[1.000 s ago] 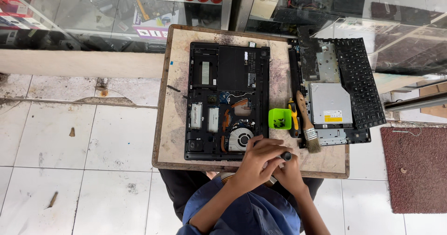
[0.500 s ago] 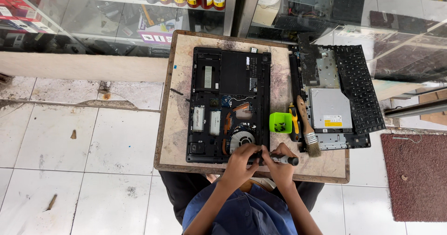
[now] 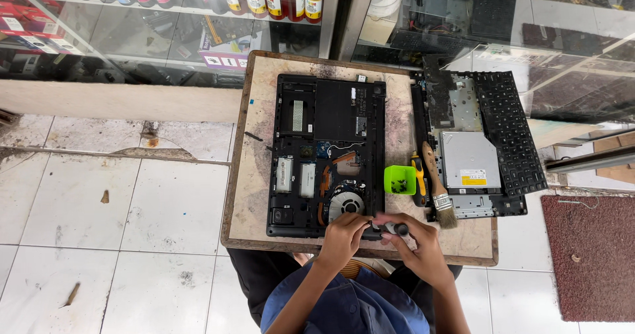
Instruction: The person uses a screwdriver to remove and reinsert screws into the cooling fan assembly of a disassembled laptop. They place removed screws into a small green container and continue working on the fan area.
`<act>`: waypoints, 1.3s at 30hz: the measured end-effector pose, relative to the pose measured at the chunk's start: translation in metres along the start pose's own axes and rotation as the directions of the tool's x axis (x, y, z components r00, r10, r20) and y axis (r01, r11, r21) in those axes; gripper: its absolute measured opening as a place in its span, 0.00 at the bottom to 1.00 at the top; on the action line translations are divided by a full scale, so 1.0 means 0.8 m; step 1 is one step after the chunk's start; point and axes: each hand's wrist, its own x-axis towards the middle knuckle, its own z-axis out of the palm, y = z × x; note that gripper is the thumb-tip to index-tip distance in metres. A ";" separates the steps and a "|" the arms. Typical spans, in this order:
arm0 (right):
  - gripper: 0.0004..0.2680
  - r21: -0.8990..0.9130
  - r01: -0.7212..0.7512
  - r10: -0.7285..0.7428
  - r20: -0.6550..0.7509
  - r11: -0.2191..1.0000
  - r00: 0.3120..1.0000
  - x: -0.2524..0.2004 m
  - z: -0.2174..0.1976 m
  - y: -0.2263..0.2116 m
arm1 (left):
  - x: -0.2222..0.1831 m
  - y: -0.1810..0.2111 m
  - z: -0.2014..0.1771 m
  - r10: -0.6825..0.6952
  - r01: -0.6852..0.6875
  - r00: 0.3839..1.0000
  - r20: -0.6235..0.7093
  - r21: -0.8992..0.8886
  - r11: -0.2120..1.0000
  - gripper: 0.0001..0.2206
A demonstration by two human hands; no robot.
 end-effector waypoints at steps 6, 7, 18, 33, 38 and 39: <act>0.05 -0.045 -0.040 0.030 -0.209 0.998 0.977 0.006 0.016 0.002 | -0.002 0.000 0.002 -0.013 0.011 0.994 -0.106 -0.021 1.000 0.07; 0.05 -0.045 -0.040 0.029 -0.211 0.998 0.977 0.006 0.019 0.010 | -0.002 0.000 0.003 -0.012 0.009 0.994 -0.106 -0.021 1.000 0.07; 0.14 -0.245 -0.087 -0.070 -0.566 0.966 0.821 0.011 0.038 0.054 | 0.000 0.008 -0.002 -0.008 0.019 0.996 -0.090 0.113 0.993 0.03; 0.15 -0.332 -0.129 -0.077 -0.543 0.935 0.836 0.007 0.043 0.036 | -0.001 0.012 0.000 0.016 -0.003 0.999 -0.043 0.295 0.955 0.13; 0.16 -0.338 -0.140 -0.065 -0.529 0.931 0.846 0.009 0.042 0.029 | -0.009 -0.007 0.015 0.123 -0.068 0.984 -0.130 0.369 0.927 0.04; 0.16 -0.347 -0.117 -0.075 -0.495 0.931 0.866 0.010 0.041 0.024 | -0.008 -0.009 0.015 0.167 -0.108 0.977 -0.129 0.375 0.921 0.02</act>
